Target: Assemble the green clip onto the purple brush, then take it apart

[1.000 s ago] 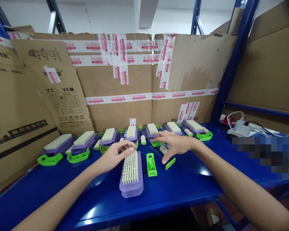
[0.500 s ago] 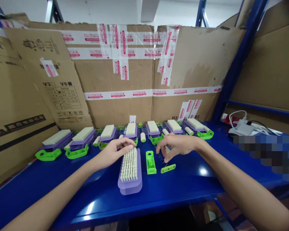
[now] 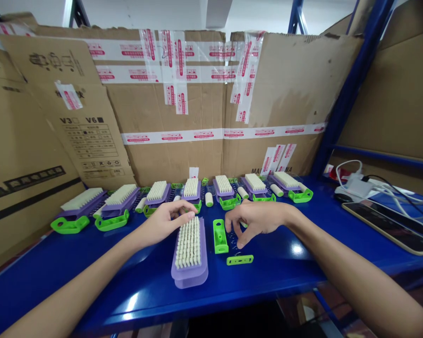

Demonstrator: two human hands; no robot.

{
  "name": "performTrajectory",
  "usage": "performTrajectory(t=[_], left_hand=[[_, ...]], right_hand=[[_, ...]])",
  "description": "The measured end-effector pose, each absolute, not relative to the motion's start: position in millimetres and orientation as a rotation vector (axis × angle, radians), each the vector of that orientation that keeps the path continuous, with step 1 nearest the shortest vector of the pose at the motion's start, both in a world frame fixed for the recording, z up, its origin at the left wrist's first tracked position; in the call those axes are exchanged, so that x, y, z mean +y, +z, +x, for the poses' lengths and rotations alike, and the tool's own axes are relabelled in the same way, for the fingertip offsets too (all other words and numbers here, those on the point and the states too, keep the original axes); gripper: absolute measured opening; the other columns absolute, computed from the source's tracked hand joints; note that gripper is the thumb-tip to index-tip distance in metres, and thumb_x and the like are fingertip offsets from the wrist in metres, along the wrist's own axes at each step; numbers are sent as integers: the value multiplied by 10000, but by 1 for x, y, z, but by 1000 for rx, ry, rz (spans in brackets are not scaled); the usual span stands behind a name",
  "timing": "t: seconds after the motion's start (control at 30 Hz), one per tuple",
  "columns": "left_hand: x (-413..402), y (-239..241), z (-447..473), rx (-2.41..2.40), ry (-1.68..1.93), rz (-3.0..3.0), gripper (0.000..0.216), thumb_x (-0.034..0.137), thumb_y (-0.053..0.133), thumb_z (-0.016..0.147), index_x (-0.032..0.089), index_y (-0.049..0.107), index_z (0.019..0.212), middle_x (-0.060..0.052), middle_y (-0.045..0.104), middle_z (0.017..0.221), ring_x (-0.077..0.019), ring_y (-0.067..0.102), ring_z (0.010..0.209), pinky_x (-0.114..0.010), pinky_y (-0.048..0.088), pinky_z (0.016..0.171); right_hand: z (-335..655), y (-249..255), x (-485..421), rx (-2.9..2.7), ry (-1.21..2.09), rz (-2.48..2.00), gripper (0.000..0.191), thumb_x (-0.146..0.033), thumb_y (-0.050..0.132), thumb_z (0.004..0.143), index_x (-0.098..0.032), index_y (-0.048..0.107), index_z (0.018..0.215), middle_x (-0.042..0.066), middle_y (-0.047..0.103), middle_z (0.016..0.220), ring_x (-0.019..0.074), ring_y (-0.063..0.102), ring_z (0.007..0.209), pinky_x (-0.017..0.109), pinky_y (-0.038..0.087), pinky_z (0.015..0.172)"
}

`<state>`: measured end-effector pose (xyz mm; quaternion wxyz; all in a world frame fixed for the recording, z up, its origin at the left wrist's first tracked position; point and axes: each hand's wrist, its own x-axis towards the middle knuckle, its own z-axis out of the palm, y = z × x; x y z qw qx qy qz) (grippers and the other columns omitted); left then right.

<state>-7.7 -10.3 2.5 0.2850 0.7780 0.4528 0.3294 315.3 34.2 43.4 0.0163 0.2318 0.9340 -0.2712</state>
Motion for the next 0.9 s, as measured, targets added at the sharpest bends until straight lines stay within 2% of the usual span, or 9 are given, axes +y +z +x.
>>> performTrajectory(t=[0.17,0.27,0.4,0.7,0.9], left_hand=[[-11,2,-5,1195,910,2061,393,580,665,1016,212,785,1083,-71,805,1035,-231,713,899,-390,571,820],[-11,3,-5,1213,924,2067,393,574,653,1025,207,787,1062,-64,796,1000,-226,714,881,-374,572,793],[-9,5,-6,1211,1005,2119,385,551,644,1032,199,795,989,-62,794,963,-229,727,895,-366,579,811],[-6,7,-8,1229,1112,2146,361,507,629,1038,203,765,898,-34,761,843,-202,684,801,-335,547,771],[-6,6,-8,1224,1120,2156,350,495,611,1048,206,752,911,-24,745,832,-197,681,795,-326,539,745]], right_hand=[[313,42,33,2886,-953,707,432,-364,960,844,-193,722,1161,-44,756,863,134,647,718,252,411,631],[317,43,39,2933,-991,808,502,-444,959,825,-196,692,1170,-64,638,821,120,570,670,248,381,581],[330,50,52,3027,-873,983,401,-442,857,911,-189,692,1174,-76,496,750,117,466,632,260,339,583],[341,53,65,2814,-661,1129,637,-434,934,786,-193,686,1321,-42,531,857,147,483,708,275,337,639],[340,52,61,2753,-541,1160,712,-493,915,808,-220,662,1415,-19,604,884,179,542,734,283,350,647]])
